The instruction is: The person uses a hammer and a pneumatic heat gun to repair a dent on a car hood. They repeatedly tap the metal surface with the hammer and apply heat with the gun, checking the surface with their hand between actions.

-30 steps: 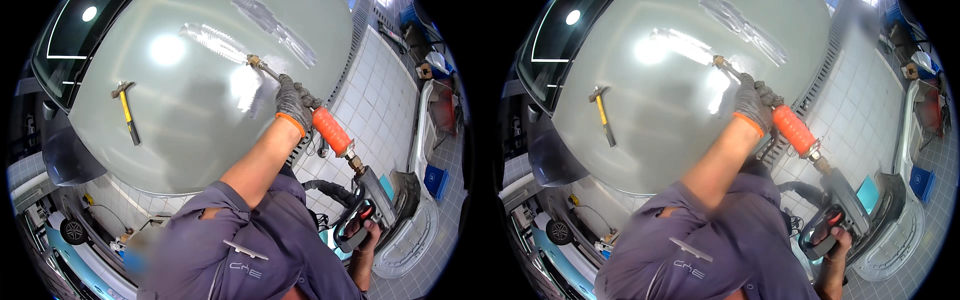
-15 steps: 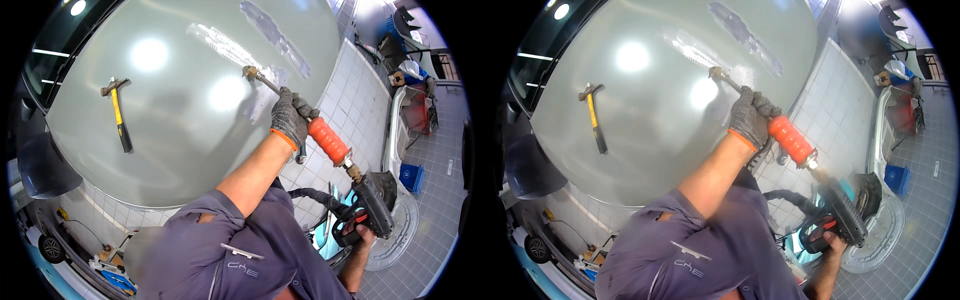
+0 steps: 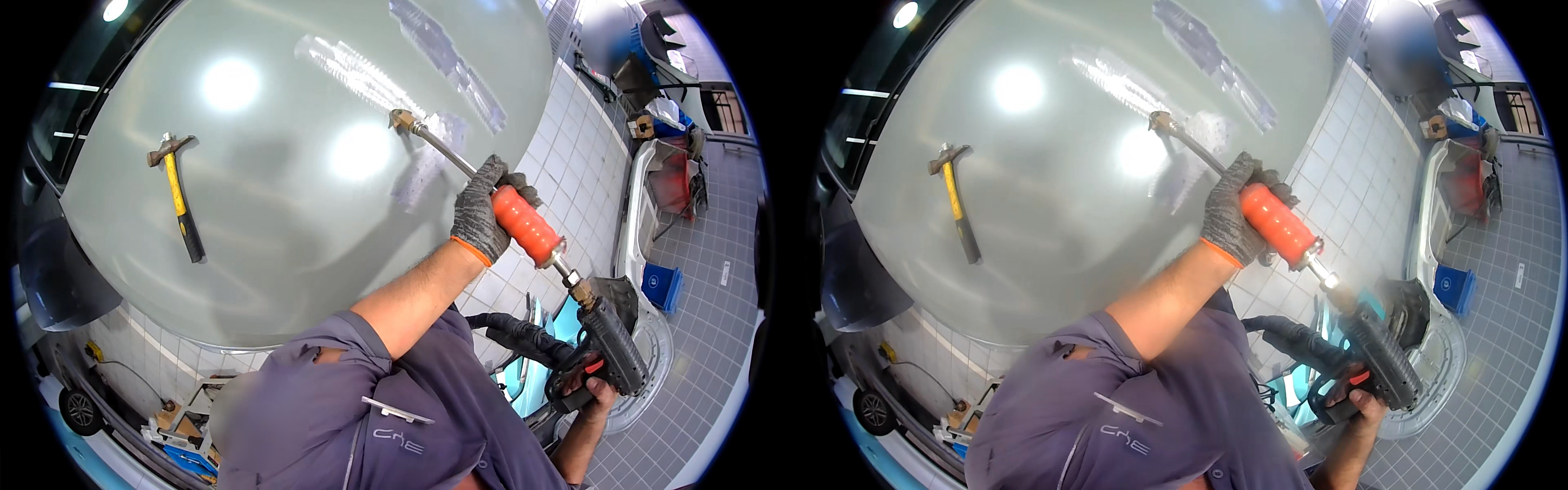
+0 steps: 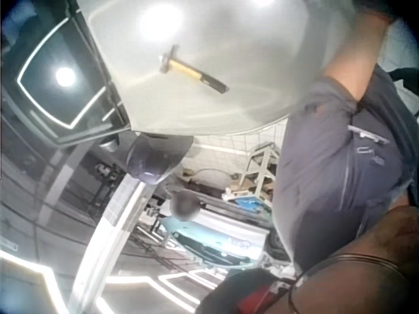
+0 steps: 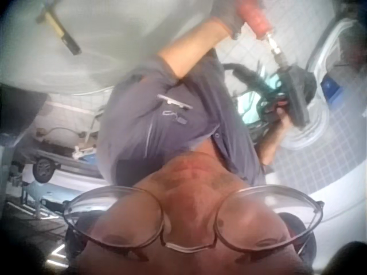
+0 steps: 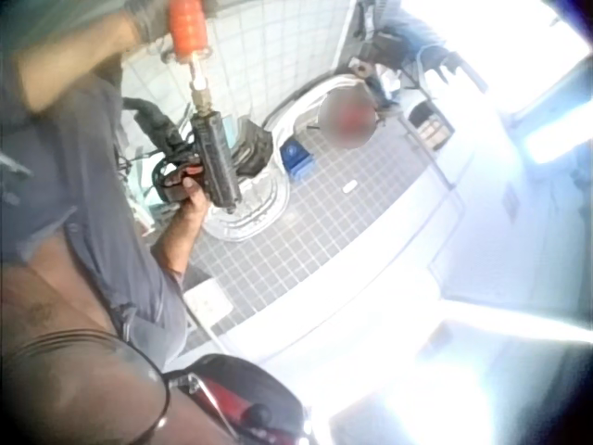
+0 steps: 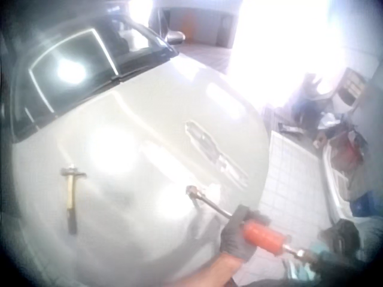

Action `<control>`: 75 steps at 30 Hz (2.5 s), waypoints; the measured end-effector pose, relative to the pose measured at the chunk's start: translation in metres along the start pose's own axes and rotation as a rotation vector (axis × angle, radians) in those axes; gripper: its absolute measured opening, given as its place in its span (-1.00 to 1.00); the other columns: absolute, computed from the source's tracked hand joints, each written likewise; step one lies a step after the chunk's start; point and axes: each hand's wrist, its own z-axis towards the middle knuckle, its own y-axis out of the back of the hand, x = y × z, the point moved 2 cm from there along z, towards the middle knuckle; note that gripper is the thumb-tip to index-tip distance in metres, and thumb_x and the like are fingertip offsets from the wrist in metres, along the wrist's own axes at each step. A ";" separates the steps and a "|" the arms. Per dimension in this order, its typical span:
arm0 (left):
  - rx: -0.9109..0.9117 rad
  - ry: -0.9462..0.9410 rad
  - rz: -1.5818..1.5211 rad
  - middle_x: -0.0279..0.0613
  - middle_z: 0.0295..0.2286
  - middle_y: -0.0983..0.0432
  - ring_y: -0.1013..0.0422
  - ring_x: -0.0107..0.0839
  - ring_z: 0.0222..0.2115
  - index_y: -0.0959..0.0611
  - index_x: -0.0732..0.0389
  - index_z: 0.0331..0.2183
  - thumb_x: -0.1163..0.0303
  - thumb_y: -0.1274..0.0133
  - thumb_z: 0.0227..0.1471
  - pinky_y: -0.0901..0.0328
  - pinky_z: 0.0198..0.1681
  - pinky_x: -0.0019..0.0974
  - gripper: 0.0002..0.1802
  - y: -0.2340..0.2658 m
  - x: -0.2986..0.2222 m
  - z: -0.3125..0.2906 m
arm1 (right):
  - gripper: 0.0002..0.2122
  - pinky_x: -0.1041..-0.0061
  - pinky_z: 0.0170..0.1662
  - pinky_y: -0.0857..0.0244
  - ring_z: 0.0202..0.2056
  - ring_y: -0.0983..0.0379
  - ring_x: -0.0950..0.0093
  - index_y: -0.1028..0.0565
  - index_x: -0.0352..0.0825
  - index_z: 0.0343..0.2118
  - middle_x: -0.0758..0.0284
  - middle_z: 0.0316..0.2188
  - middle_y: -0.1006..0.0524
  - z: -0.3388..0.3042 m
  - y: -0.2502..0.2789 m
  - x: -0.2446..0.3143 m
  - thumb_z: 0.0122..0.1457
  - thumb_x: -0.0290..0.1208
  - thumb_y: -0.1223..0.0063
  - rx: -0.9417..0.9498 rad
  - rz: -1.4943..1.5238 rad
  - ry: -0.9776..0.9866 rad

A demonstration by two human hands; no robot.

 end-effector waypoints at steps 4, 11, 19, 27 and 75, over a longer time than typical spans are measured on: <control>0.020 -0.001 -0.013 -0.19 -0.44 -0.52 -0.48 -0.25 -0.40 -0.55 0.14 -0.30 0.31 -0.12 0.18 -0.45 -0.20 -0.07 -0.87 0.010 0.024 -0.003 | -0.55 0.38 -0.58 -0.43 -0.70 -0.42 0.33 -0.39 -0.53 -0.15 0.18 -0.69 -0.41 0.002 0.001 -0.003 -0.07 -0.38 -0.24 -0.030 0.017 -0.039; 0.393 -0.063 -0.386 -0.47 -0.67 -0.23 -0.21 -0.44 -0.63 -0.48 0.07 -0.42 -0.25 0.18 0.29 -0.25 -0.45 -0.36 -0.42 0.032 -0.022 0.025 | -0.59 0.40 -0.60 -0.40 -0.70 -0.40 0.35 -0.41 -0.50 -0.17 0.23 -0.69 -0.39 -0.006 -0.006 -0.006 -0.04 -0.36 -0.19 -0.011 0.143 -0.127; -0.463 -0.119 0.085 -0.50 -0.72 0.02 0.01 -0.48 -0.69 -0.33 0.03 -0.49 -0.22 0.13 0.30 -0.10 -0.57 -0.37 -0.45 0.000 -0.018 0.013 | -0.66 0.40 -0.67 -0.23 -0.73 -0.29 0.41 -0.50 -0.37 -0.19 0.34 -0.70 -0.35 -0.016 -0.004 -0.030 0.05 -0.23 -0.12 -0.213 0.430 -0.425; 0.548 0.080 -0.433 -0.58 -0.78 0.08 0.07 -0.58 -0.78 -0.27 -0.06 -0.64 -0.29 0.17 0.26 -0.03 -0.63 -0.47 -0.38 0.010 -0.023 0.009 | -0.54 0.42 -0.38 -0.45 -0.44 -0.57 0.38 -0.47 -0.44 -0.05 0.18 -0.48 -0.58 -0.028 0.036 -0.018 0.00 -0.37 -0.34 0.068 -0.305 -0.002; 0.763 0.077 -0.477 -0.55 -0.75 0.01 0.01 -0.60 -0.72 -0.27 -0.05 -0.64 -0.16 0.11 0.30 -0.11 -0.60 -0.43 -0.42 -0.013 -0.084 0.002 | -0.68 0.20 -0.38 -0.37 -0.47 -0.49 0.08 -0.58 -0.34 -0.32 0.17 -0.48 -0.51 0.025 -0.025 0.036 -0.22 -0.40 -0.30 0.186 -1.338 0.776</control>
